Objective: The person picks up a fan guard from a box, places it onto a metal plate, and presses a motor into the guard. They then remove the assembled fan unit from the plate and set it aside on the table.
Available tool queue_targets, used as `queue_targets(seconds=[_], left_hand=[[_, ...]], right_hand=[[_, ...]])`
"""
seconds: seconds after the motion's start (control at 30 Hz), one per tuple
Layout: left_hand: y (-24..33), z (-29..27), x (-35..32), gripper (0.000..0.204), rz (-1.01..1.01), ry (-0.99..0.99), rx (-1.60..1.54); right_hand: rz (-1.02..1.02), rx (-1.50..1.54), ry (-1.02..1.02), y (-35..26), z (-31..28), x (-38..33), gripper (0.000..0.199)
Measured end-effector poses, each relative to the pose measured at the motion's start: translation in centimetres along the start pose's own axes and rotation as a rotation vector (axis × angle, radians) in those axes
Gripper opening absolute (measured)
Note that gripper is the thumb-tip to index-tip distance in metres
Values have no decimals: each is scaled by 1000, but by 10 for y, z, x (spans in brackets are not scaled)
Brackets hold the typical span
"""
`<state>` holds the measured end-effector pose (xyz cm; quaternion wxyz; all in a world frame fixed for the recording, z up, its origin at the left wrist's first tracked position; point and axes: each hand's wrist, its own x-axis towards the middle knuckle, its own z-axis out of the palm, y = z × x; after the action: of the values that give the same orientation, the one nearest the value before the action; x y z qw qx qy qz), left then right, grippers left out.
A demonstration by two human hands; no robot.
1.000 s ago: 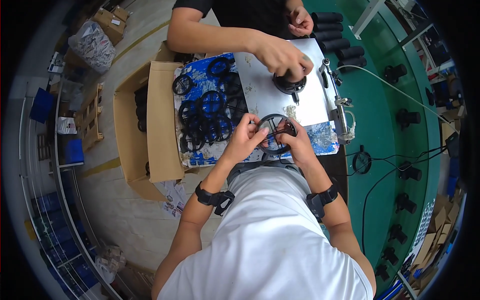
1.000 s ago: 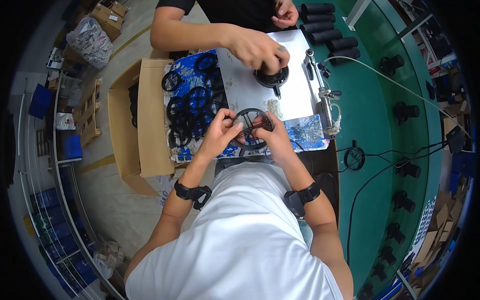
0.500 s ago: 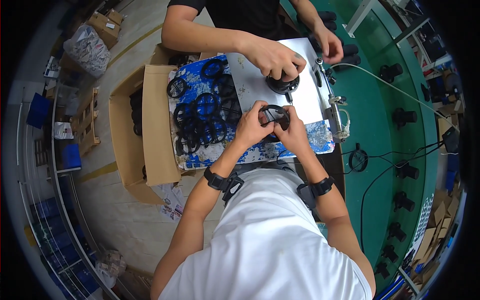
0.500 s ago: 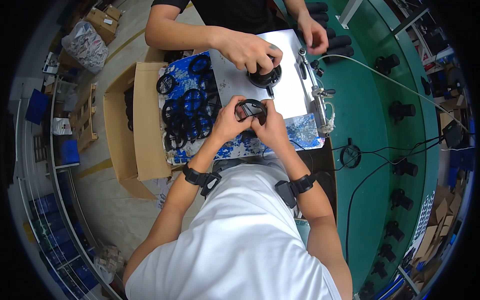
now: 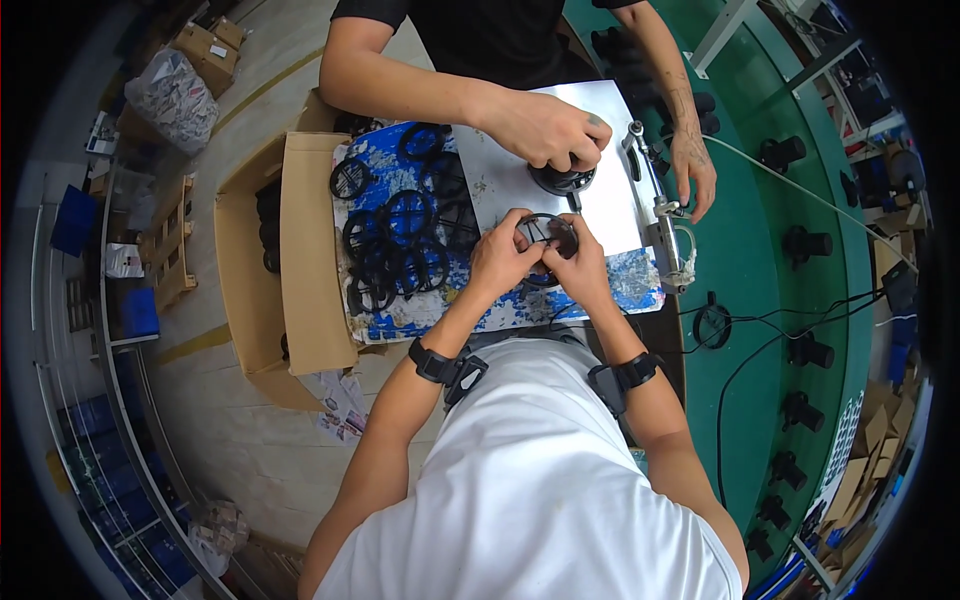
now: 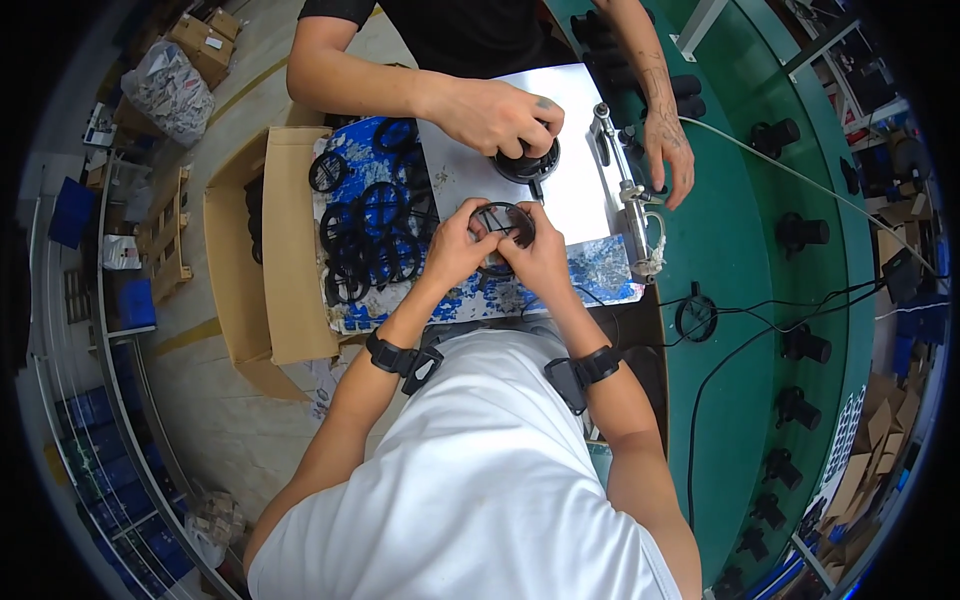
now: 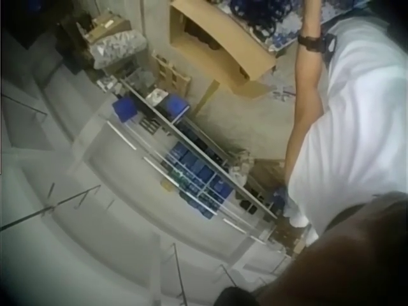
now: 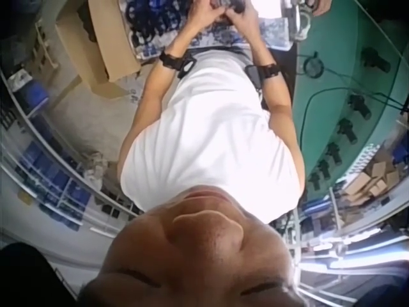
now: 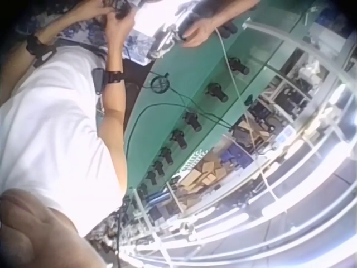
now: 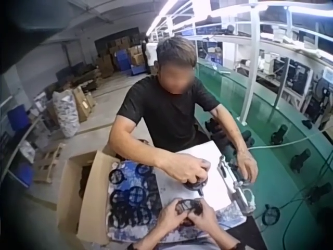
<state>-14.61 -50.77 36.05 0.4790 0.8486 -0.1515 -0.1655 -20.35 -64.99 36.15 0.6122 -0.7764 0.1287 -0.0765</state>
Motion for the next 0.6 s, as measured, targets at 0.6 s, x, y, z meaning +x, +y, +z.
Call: queue_targets(seconds=[0.6], left_hand=[[12, -5, 4, 44, -9, -28, -21]], right_hand=[[-30, 5, -13, 0, -4, 4, 35]])
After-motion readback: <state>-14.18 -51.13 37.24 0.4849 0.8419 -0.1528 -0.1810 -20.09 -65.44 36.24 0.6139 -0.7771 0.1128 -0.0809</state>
